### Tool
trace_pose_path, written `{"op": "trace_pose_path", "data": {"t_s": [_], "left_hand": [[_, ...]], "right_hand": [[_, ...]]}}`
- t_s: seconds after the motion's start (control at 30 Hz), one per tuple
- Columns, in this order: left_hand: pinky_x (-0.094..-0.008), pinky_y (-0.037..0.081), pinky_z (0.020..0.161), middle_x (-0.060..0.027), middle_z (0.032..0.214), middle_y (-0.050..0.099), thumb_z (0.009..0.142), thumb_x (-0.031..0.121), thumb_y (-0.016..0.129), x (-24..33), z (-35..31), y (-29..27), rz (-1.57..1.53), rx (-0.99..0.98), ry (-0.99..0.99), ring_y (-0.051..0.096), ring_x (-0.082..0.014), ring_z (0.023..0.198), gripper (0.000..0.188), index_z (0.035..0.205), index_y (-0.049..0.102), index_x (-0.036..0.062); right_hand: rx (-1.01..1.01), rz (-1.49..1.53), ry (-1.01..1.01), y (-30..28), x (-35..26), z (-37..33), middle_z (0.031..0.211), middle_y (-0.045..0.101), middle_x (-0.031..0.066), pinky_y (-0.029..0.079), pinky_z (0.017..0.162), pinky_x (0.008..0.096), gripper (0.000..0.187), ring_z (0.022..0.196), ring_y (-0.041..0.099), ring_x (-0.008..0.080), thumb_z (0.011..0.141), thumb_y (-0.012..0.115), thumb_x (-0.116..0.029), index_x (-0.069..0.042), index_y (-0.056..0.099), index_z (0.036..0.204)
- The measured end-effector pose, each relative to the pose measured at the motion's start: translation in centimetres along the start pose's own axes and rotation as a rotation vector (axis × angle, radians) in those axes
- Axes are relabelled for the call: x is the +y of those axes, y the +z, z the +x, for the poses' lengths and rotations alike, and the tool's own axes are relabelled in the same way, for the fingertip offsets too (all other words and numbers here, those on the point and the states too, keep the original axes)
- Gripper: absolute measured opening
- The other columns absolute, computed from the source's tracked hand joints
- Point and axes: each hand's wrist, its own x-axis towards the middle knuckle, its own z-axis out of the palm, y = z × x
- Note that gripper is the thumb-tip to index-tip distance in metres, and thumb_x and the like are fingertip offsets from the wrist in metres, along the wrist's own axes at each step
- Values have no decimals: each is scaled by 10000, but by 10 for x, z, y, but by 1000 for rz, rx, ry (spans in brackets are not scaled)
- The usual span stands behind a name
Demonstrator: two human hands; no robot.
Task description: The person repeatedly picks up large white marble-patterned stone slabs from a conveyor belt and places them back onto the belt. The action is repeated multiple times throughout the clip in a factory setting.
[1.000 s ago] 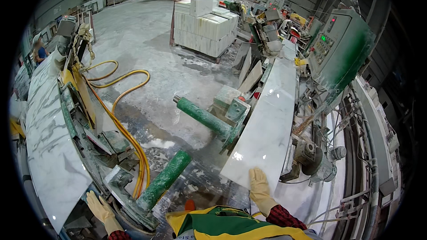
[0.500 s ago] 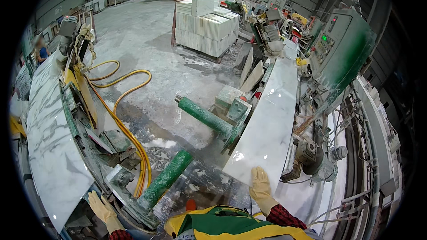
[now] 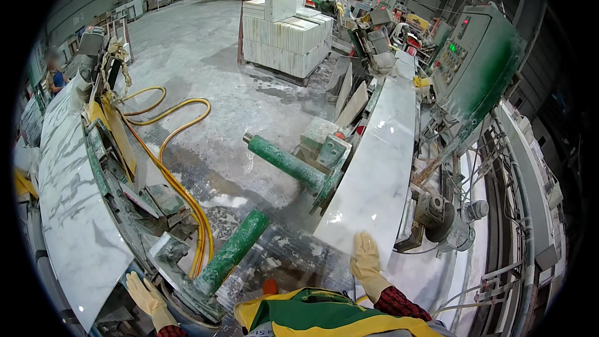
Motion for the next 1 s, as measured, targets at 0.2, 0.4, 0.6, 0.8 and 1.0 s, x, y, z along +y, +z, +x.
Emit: {"op": "trace_pose_path", "data": {"t_s": [0.2, 0.4, 0.6, 0.8, 1.0], "left_hand": [[-493, 310, 1321, -210, 1722, 452, 1096, 149, 621, 2, -6, -4, -8, 1, 2, 432, -407, 1575, 551, 1629, 488, 101], [-494, 306, 1322, -212, 1722, 452, 1092, 134, 621, -6, -7, 4, -26, 30, 19, 429, -417, 1575, 558, 1632, 485, 100], [-494, 305, 1321, -215, 1719, 453, 1096, 137, 616, -5, -9, 2, -18, 14, 23, 431, -420, 1571, 565, 1640, 469, 102], [-489, 298, 1325, -212, 1727, 441, 1111, 160, 603, -6, -12, 0, -5, 5, 19, 420, -409, 1579, 551, 1641, 465, 104], [-489, 289, 1329, -197, 1739, 427, 1123, 177, 596, 8, -10, -16, 30, -69, -23, 405, -399, 1591, 545, 1647, 461, 113]], "right_hand": [[5, 23, 1, -13, -7, 8, 1632, 466, 285, 315, 1301, 569, 897, 1521, 434, 477, 861, 685, -172, -43, 379, 1694], [-16, 44, 23, -13, -7, 9, 1636, 449, 294, 304, 1304, 570, 873, 1534, 410, 482, 861, 694, -193, 0, 398, 1660], [26, 36, 1, -1, 1, 6, 1643, 439, 303, 297, 1306, 576, 839, 1539, 404, 486, 866, 691, -199, 9, 424, 1633], [6, 58, 38, 4, 1, 9, 1653, 433, 305, 274, 1318, 577, 819, 1552, 396, 477, 876, 680, -213, -1, 440, 1629], [-5, 73, 65, -2, -2, 7, 1660, 429, 299, 264, 1322, 580, 835, 1557, 390, 478, 877, 695, -239, -10, 441, 1639]]}}
